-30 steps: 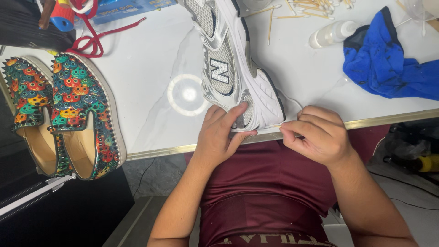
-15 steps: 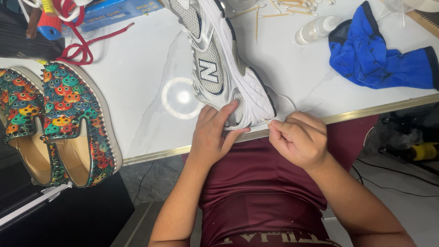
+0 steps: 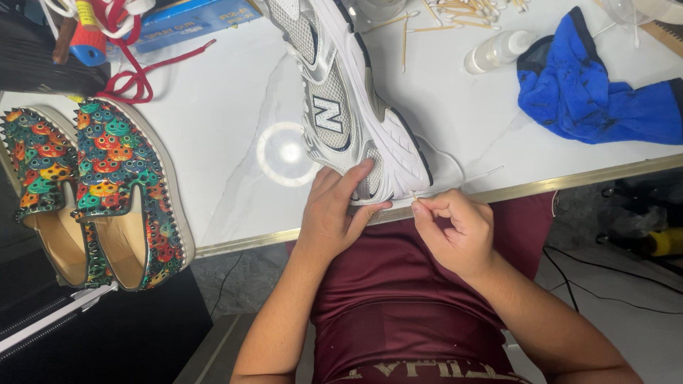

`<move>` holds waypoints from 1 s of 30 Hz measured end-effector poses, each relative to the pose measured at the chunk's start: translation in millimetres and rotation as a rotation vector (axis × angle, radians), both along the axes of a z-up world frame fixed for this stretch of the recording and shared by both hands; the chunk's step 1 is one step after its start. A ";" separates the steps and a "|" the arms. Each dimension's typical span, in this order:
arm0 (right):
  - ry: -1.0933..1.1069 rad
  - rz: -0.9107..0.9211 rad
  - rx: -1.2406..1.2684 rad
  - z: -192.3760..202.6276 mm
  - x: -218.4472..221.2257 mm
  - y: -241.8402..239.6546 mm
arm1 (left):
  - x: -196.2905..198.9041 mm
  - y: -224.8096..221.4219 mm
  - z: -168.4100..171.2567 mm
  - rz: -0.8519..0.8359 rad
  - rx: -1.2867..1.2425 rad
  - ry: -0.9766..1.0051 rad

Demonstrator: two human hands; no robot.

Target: The person applies liquid adhesive to the detached sole edges of a white sneaker using a small wooden stick and presses the pieces together by hand.

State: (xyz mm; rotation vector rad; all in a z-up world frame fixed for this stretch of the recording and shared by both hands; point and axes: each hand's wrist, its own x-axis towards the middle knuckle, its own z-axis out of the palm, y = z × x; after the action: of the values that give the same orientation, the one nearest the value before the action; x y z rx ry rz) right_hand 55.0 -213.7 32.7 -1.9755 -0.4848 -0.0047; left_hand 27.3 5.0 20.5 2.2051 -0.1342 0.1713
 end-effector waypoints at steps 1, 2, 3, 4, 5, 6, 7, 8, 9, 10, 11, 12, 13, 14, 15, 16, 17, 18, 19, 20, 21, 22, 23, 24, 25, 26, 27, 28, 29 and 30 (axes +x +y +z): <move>0.007 -0.002 0.012 -1.6 -0.6 -0.2 | -0.1 -0.5 -0.6 -0.004 -0.012 -0.054; 0.014 -0.003 0.024 -3.1 -0.9 0.0 | 0.6 -1.0 -1.0 -0.008 -0.024 -0.109; 0.020 -0.002 0.042 -4.9 -0.4 1.5 | 1.1 -0.2 -0.2 -0.011 -0.031 -0.165; 0.024 -0.003 0.037 -5.5 -0.9 2.2 | 0.6 0.0 1.2 -0.006 -0.030 -0.168; 0.028 -0.010 0.030 -5.5 -2.7 2.3 | 0.8 -0.2 1.9 -0.007 -0.031 -0.172; 0.031 -0.018 0.024 -6.1 -3.5 2.4 | 1.2 -0.1 1.9 -0.008 -0.032 -0.176; 0.027 -0.020 0.024 -6.7 -3.2 2.1 | 1.6 -0.2 1.3 -0.008 -0.028 -0.149; 0.022 -0.022 0.025 -7.3 -3.0 2.0 | 1.6 -0.2 0.2 -0.009 -0.023 -0.122; 0.019 -0.024 0.025 -7.4 -3.6 2.0 | 0.4 -0.5 -1.0 -0.009 -0.019 -0.093; 0.020 -0.019 0.030 -7.5 -3.2 1.8 | -0.7 -0.8 -2.0 -0.005 -0.017 -0.086; 0.017 -0.014 0.038 -7.9 -0.8 1.9 | -0.5 -0.7 -2.4 -0.002 -0.012 -0.082; 0.015 -0.009 0.045 -7.8 0.9 2.0 | -0.3 -0.9 -2.1 0.002 -0.008 -0.078; 0.009 -0.002 0.047 -7.3 1.3 2.4 | 0.4 -0.7 -1.3 -0.004 -0.009 -0.107; 0.003 0.004 0.048 -6.9 0.7 2.8 | 0.6 -0.4 -0.2 -0.009 -0.011 -0.136; 0.001 0.012 0.048 -6.8 -0.8 2.8 | 0.1 -0.6 0.3 -0.014 -0.015 -0.161; 0.013 0.005 0.047 -7.4 -1.6 2.5 | 0.2 -0.8 -0.3 -0.008 -0.007 -0.124; 0.027 0.001 0.047 -7.9 -2.0 1.7 | -0.3 -1.0 -1.3 0.001 0.000 -0.087; 0.040 -0.003 0.047 -8.6 -1.9 1.3 | -0.8 -1.0 -2.9 0.010 0.008 -0.049; 0.034 -0.009 0.050 -9.4 -1.7 1.5 | -1.4 -1.1 -4.6 0.007 0.005 -0.068; 0.028 -0.015 0.053 -10.4 -0.4 2.0 | -1.6 -1.1 -6.0 0.004 0.001 -0.087; 0.018 -0.020 0.059 -11.0 1.4 3.0 | -0.9 -0.5 -6.7 0.001 0.001 -0.110; 0.030 -0.014 0.070 -10.3 1.9 3.4 | -0.7 -0.9 -6.6 0.004 -0.003 -0.103; 0.042 -0.007 0.083 -10.0 2.1 4.4 | -0.8 -1.1 -5.8 0.008 -0.006 -0.095; 0.055 0.000 0.095 -9.9 2.0 5.4 | -0.9 -0.6 -4.7 0.011 -0.009 -0.086; 0.055 -0.001 0.086 -9.0 0.8 5.0 | -0.8 -0.4 -4.1 0.010 -0.010 -0.090; 0.056 -0.002 0.076 -7.6 -1.5 4.3 | -0.8 -0.1 -3.7 0.009 -0.012 -0.093; 0.056 -0.002 0.066 -7.1 -2.4 3.5 | -0.9 -0.4 -3.9 0.009 -0.015 -0.096; 0.051 -0.003 0.064 -7.5 -1.5 3.1 | -0.6 -0.5 -4.5 0.010 -0.011 -0.102; 0.048 -0.008 0.061 -7.4 -1.3 2.6 | -0.6 -0.5 -5.3 0.009 -0.010 -0.106; 0.045 -0.013 0.057 -7.3 -1.0 2.2 | -0.9 -0.9 -5.8 0.007 -0.009 -0.110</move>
State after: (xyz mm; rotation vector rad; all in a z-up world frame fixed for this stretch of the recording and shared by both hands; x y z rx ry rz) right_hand 54.0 -211.4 25.4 -1.9190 -0.4378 0.0173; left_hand 26.5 4.1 14.7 2.1880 -0.1857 0.2965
